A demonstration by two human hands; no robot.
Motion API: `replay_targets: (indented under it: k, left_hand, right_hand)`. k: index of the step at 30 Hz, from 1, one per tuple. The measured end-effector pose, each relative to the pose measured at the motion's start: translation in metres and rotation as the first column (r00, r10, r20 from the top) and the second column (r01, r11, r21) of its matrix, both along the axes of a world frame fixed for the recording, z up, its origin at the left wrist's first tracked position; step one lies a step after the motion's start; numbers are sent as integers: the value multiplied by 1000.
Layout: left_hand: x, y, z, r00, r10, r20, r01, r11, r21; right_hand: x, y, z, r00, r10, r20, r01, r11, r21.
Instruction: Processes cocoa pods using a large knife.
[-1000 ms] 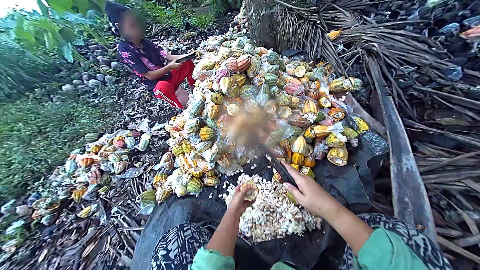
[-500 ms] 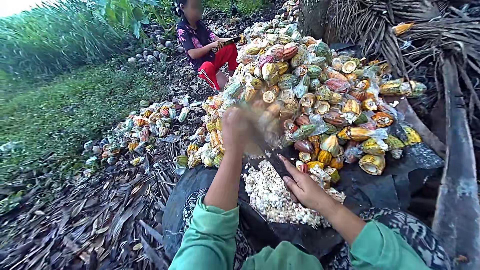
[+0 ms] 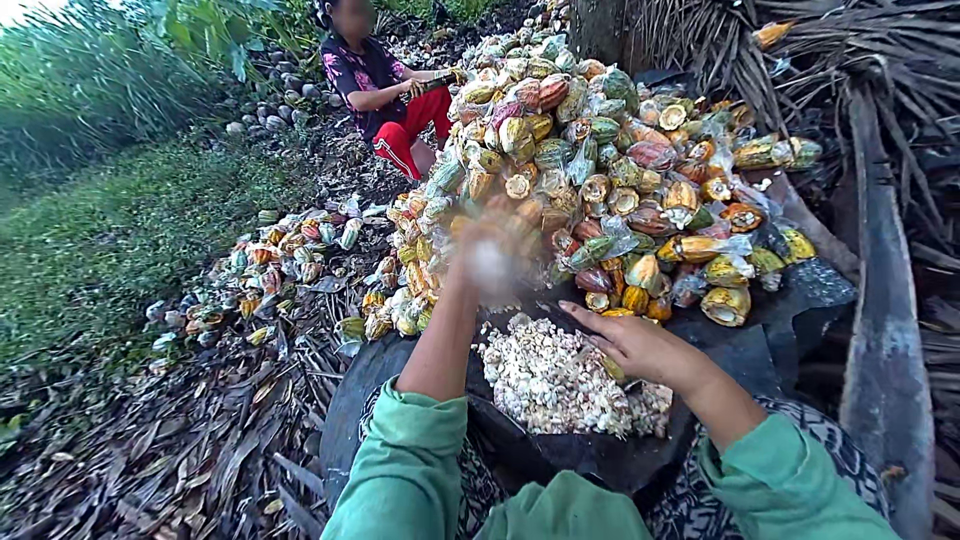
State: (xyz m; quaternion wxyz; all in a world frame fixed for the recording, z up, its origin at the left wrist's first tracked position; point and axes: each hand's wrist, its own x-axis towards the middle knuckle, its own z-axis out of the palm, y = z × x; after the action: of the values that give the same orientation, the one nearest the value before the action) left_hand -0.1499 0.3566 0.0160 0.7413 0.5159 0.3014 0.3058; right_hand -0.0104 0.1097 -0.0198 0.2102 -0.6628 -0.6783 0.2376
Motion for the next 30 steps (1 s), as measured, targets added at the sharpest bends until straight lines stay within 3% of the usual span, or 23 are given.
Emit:
replay_targets:
  k: [4,8,12,14,15,17,19,21,23,26,30]
  left_hand:
    - [-2,13,1,991,121,-53,-118,992,50]
    - [-17,24,-9,963,148,-227,-55,927,370]
    - [-25,18,-7,916,259,-307,55,676,735]
    - [-28,18,-7,904,316,-288,74,548,833]
    - [-30,20,-7,907,334,-258,51,520,853]
    - [-33,21,-4,920,341,-195,-29,552,833]
    - [-37,25,1,948,295,-120,-115,667,736]
    - [-42,28,6,966,256,-29,-203,824,529]
    - [-48,32,10,963,271,6,-256,904,342]
    - [-60,37,9,963,268,-28,-243,911,334]
    - [-67,37,8,943,248,-224,-38,744,667]
  right_hand:
    - [9,-12,3,995,-39,94,38,999,7]
    - [5,-9,1,977,-205,60,195,972,133]
    - [-10,3,-11,973,-231,-25,228,930,288]
    - [-16,8,-10,976,-219,-13,217,960,178]
    - [-17,11,-5,974,-222,37,222,975,16]
    - [-16,20,1,962,-203,185,250,926,-284]
    - [-18,24,-1,951,-200,234,272,903,-334]
    - [-20,20,-3,959,-225,175,255,952,-171]
    - [-21,15,-14,970,-220,108,210,973,97]
    - [-20,13,-24,980,-170,106,132,946,295]
    - [-20,17,-32,974,-164,158,82,899,430]
